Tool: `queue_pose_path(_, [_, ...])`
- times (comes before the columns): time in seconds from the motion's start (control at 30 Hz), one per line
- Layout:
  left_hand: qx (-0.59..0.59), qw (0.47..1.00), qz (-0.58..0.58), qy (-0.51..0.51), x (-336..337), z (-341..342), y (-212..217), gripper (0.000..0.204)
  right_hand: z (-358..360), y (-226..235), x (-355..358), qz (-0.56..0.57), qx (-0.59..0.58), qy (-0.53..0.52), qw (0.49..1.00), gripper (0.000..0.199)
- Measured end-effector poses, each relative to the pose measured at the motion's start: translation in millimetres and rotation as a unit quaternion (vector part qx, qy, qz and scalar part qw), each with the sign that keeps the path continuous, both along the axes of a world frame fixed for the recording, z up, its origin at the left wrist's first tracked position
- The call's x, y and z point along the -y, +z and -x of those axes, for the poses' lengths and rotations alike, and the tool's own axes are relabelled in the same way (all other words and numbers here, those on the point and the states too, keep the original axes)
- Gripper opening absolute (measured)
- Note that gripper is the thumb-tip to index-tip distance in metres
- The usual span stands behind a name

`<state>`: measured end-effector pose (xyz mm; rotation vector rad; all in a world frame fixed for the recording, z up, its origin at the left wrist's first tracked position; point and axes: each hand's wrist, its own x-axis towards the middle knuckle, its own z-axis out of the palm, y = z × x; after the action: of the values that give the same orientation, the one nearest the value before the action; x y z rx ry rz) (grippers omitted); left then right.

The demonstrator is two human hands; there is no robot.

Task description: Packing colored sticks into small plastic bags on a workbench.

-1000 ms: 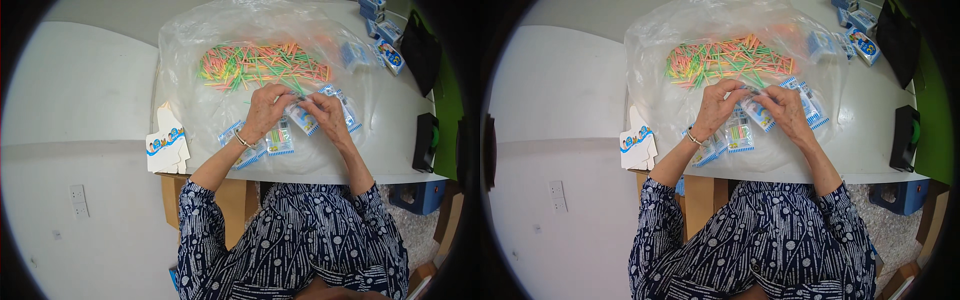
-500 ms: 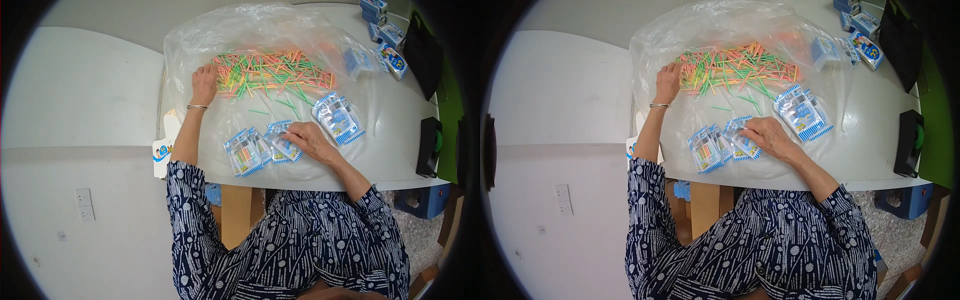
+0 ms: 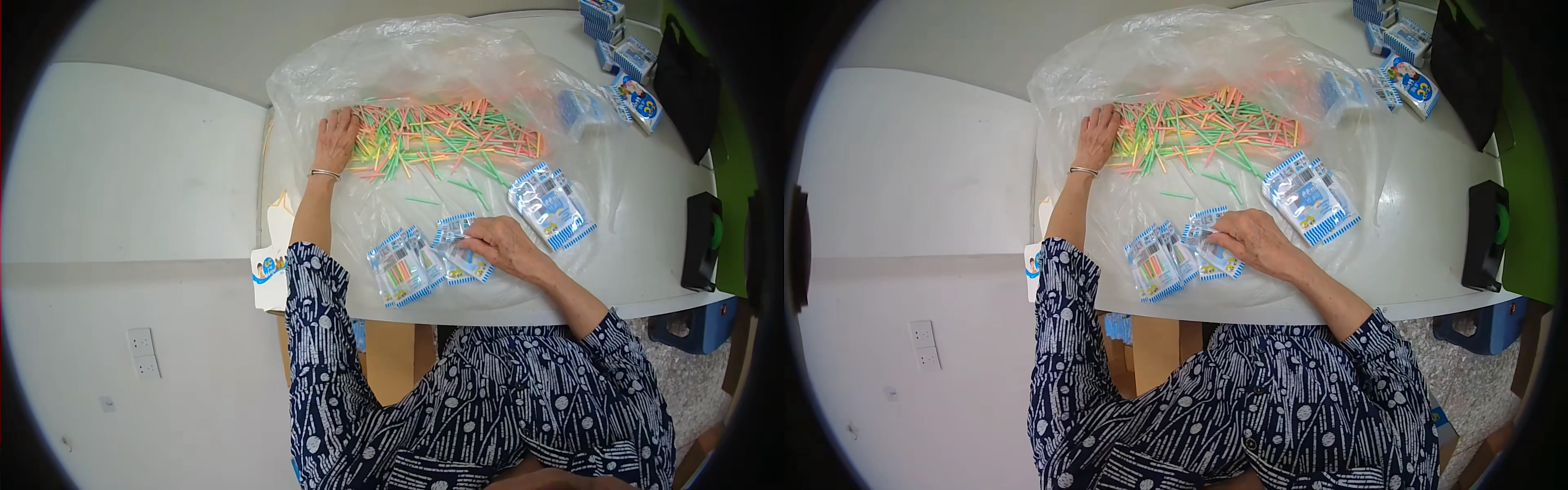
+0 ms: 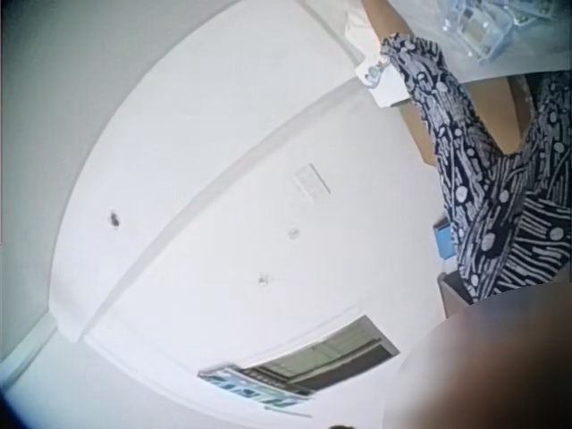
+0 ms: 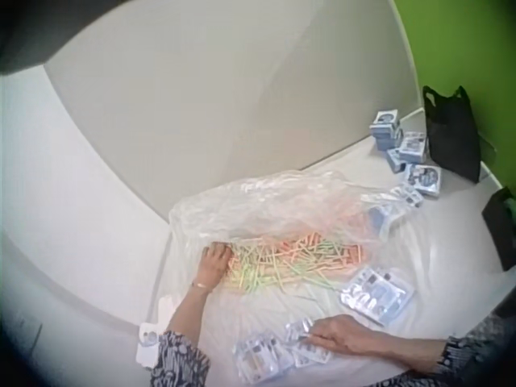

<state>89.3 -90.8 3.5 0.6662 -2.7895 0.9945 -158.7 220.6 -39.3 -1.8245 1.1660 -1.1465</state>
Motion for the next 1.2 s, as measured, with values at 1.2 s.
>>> queue_pose_path(1.2, [-0.646, 0.207, -0.734, 0.027, -165.7, 155.7, -11.8, 0.01, -22.3, 1.1, 111.0, -0.116, 0.784, -0.171, 0.585, 0.016])
